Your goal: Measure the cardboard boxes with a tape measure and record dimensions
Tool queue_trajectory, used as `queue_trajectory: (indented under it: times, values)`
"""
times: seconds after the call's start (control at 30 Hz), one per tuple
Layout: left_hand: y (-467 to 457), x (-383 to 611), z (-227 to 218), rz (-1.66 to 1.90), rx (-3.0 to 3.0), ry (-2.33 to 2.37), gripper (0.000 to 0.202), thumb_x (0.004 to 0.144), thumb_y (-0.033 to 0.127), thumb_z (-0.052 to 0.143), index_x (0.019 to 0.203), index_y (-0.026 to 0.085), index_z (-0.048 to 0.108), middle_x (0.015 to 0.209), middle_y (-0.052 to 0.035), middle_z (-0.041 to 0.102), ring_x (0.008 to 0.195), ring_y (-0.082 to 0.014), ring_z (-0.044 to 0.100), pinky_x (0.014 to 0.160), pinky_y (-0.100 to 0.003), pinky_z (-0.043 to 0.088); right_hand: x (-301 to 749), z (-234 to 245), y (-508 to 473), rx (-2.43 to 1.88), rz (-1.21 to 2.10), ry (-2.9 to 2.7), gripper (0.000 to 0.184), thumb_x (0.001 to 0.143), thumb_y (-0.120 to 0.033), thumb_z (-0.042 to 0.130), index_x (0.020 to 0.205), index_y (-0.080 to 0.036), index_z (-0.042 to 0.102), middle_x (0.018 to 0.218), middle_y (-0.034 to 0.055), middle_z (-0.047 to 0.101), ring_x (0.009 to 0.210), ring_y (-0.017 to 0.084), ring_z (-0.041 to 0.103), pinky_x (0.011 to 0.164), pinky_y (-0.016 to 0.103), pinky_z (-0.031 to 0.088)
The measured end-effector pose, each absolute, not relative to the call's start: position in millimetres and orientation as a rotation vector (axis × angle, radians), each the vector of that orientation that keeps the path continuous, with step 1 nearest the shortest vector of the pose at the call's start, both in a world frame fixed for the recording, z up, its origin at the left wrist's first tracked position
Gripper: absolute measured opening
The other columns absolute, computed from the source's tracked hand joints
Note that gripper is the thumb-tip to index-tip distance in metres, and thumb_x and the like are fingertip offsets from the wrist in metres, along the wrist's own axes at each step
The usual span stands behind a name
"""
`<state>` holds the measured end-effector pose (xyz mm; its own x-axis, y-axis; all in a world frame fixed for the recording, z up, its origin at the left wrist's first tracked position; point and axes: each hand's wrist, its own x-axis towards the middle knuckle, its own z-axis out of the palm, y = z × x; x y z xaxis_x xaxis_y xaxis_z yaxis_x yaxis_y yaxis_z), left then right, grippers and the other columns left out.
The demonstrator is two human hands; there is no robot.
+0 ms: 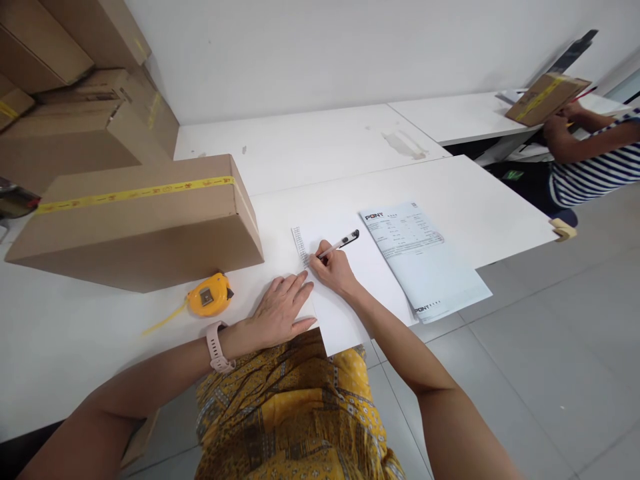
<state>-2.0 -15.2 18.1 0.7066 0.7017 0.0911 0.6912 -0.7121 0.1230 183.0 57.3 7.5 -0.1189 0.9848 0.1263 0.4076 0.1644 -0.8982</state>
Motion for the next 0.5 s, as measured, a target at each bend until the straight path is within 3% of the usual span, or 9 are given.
queue_trajectory:
  times: [0.5]
  values:
    - [-14.8, -1.7, 17.9, 0.171, 2.832, 1.165, 0.069, 0.097, 0.054, 0.054, 0.142, 0.003, 0.051, 0.155, -0.0291, 0.044, 0.135, -0.0399, 0.046, 0.107, -0.052, 0.034, 182.8, 9.4, 56.7, -1.387, 0.938, -1.652, 0.021, 0.082, -0.032, 0.059, 0.071, -0.024, 0.043, 0.052, -0.0084, 0.037, 0.051, 0.011, 0.034, 0.052, 0.027, 0.027]
